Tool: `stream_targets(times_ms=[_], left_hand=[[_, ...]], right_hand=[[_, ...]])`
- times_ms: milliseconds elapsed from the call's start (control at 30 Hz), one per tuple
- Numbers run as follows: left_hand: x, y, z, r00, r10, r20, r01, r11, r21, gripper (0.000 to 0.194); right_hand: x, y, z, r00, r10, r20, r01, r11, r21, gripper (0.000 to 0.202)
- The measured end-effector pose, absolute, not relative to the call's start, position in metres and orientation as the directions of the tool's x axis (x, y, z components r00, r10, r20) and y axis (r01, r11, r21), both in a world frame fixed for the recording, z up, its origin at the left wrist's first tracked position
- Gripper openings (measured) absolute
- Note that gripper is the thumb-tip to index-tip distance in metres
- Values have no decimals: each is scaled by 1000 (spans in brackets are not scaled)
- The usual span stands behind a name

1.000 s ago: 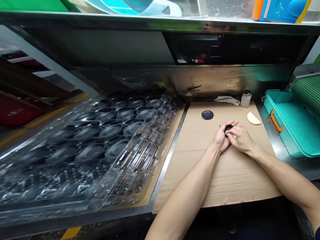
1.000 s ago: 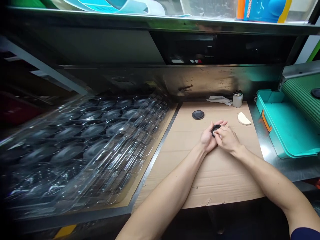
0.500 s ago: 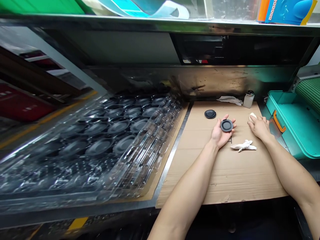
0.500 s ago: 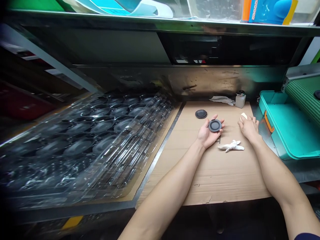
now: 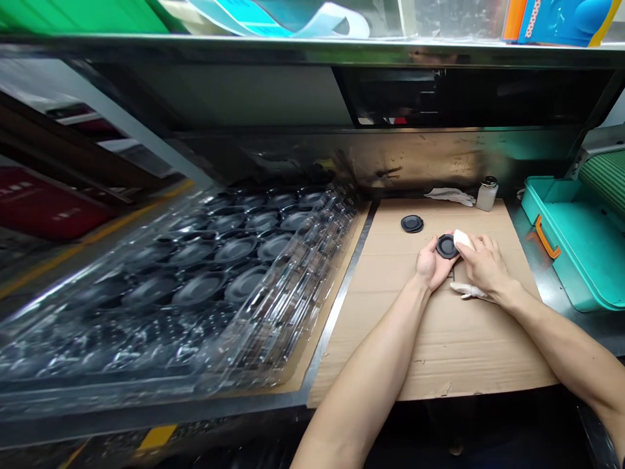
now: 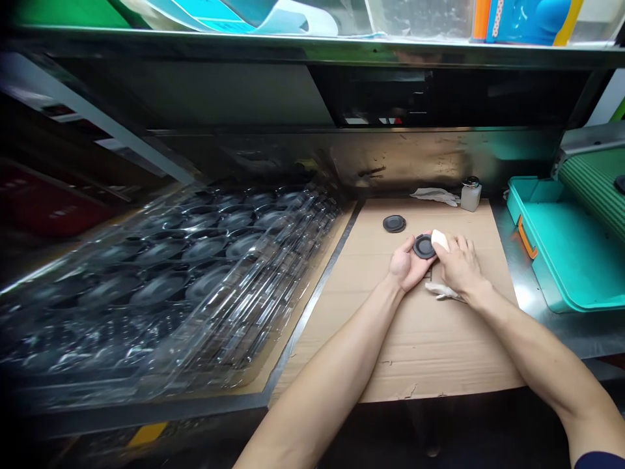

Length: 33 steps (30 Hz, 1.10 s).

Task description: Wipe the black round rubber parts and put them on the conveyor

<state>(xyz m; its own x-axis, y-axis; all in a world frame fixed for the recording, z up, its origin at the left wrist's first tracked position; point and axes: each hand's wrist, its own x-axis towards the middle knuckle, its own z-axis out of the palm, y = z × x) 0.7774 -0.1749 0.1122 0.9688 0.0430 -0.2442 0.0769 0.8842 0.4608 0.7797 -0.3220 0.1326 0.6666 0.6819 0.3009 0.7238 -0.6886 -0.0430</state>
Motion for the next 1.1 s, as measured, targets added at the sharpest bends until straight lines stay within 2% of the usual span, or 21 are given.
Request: stream_targets(times_ms=[133,233,300,367,500,667,733,767,833,900,1000,1100], left_hand=[[779,-176,110,968,-7,-251,125,881,457,43],[777,-172,110,967,7,-256,118,876,468,42],[775,-169,111,963,16,-268,115,877,467,39],[773,-166,113,962,7,-273,121,884,451,41],[771,-161,119,957,4,-288,104,928,359,48],[773,-154,125,922,60,-384,41,967,250,37],[774,-151,126,916,84,-392,10,973,232,35],[774,-150,126,918,92,-386,-2,974,227,36],[775,-149,125,924,95,-371,-9,974,226,39],[776,-149,123,928,96,-360,-11,973,231,42],[776,-149,121,934,110,-341,-27,971,239,41],[776,-149,119,938,112,-329,-31,970,242,40]], right_hand=[[780,-322,135,583,781,224,802,-598,-2,53],[791,-328,133,705,661,257,679,-733,24,47],[802,-338,132,791,544,281,566,-824,1,44],[811,-349,132,829,483,283,514,-857,-44,41],[817,-361,133,836,450,314,506,-853,-125,36],[814,-359,131,787,426,446,553,-808,-203,35],[812,-357,133,755,492,434,625,-739,-250,33],[810,-357,135,720,568,399,685,-673,-279,32],[806,-356,140,600,751,275,790,-502,-352,29],[802,-356,145,476,868,145,819,-376,-434,27],[797,-356,150,417,907,55,806,-341,-483,19],[794,-358,150,406,914,10,815,-357,-457,19]])
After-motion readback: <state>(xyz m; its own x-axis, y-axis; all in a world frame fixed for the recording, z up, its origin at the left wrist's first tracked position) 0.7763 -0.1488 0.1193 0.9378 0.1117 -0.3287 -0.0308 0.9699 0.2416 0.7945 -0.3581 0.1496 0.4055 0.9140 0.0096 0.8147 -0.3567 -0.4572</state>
